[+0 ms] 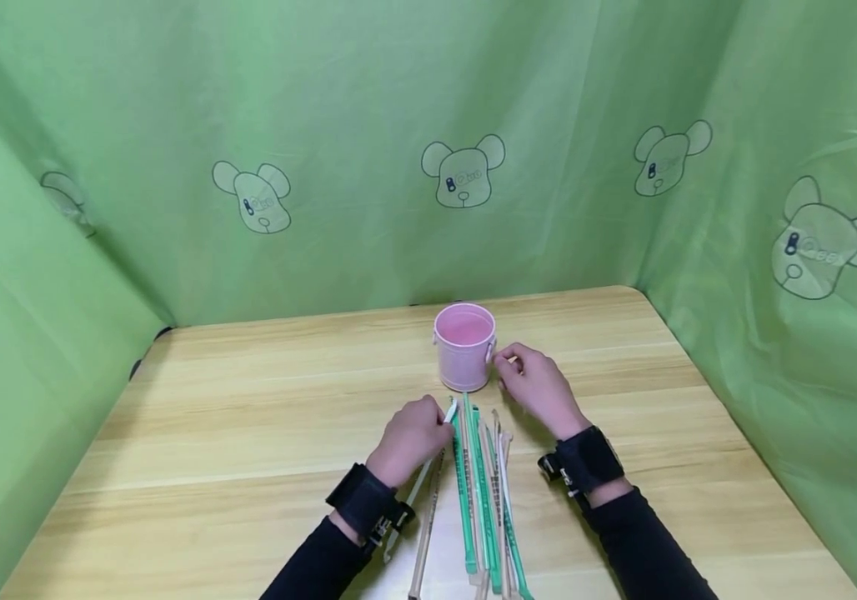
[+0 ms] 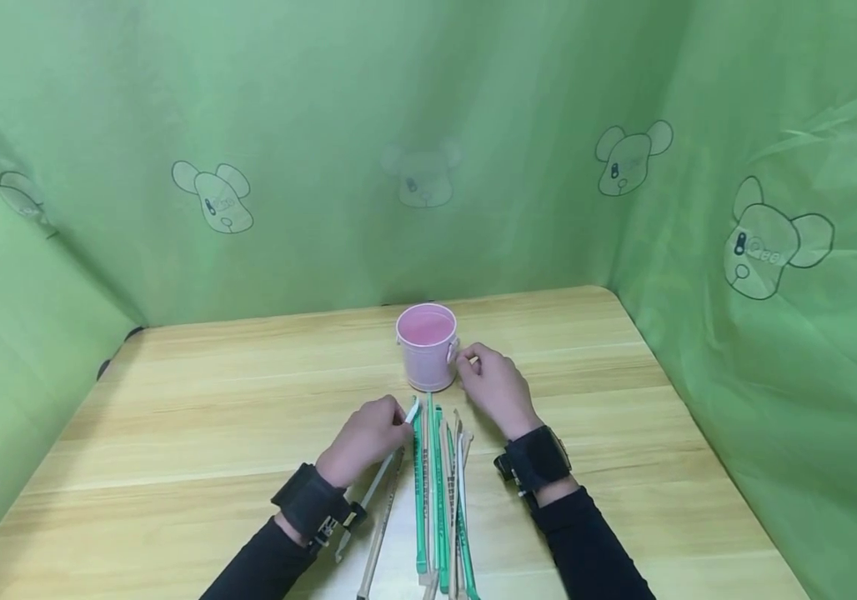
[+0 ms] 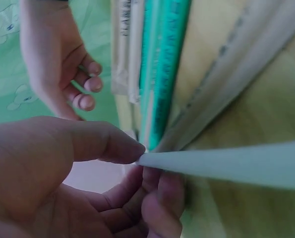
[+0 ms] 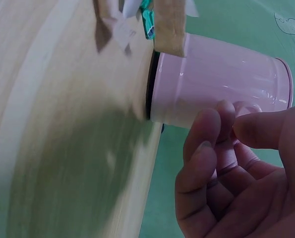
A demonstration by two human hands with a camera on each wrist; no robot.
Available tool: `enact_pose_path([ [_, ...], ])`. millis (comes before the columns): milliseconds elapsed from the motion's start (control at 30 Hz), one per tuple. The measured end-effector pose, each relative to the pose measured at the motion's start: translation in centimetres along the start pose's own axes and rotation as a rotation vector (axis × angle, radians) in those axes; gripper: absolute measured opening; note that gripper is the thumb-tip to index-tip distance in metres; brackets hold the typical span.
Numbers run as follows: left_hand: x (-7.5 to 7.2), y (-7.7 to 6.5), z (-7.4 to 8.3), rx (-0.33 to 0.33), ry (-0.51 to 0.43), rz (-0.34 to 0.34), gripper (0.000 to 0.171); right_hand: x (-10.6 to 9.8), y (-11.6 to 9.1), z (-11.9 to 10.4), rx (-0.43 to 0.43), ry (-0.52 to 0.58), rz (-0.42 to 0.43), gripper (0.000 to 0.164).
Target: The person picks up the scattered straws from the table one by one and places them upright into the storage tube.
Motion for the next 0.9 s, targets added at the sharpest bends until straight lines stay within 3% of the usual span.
enact_pose_path([
  [267, -3.1, -0.9, 1.8, 0.049, -0.123, 0.017, 0.004, -0.1, 0.0, 0.3, -0.016, -0.016, 0.013, 0.031],
  [433, -5.1, -1.0, 2.5, 0.087, -0.159, 0.027, 0.027, -0.2, 0.0, 0.4, -0.016, -0.017, 0.007, 0.031],
  [567, -6.6, -1.3, 3.0, 0.117, -0.186, 0.047, 0.034, -0.2, 0.0, 0.4, -0.006, -0.019, 0.005, 0.03],
  [733, -8.4, -1.7, 4.0, 0.193, -0.239, 0.15, 0.031, -0.2, 0.0, 0.4, -0.001, -0.007, -0.018, 0.031],
  [900, -10.1, -1.9, 5.3, 0.334, -0.335, 0.286, 0.025, -0.1, 0.1, 0.6, 0.003, 0.015, -0.052, 0.031],
])
Point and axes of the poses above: each hand's wrist, its own y-axis towards the middle knuckle, its own x-axis out of the palm, z = x × y, the point moved 1 cm from there along y, towards the middle knuckle, and after that the axes turned 6 degrees about -z, right-handed, at the moved point
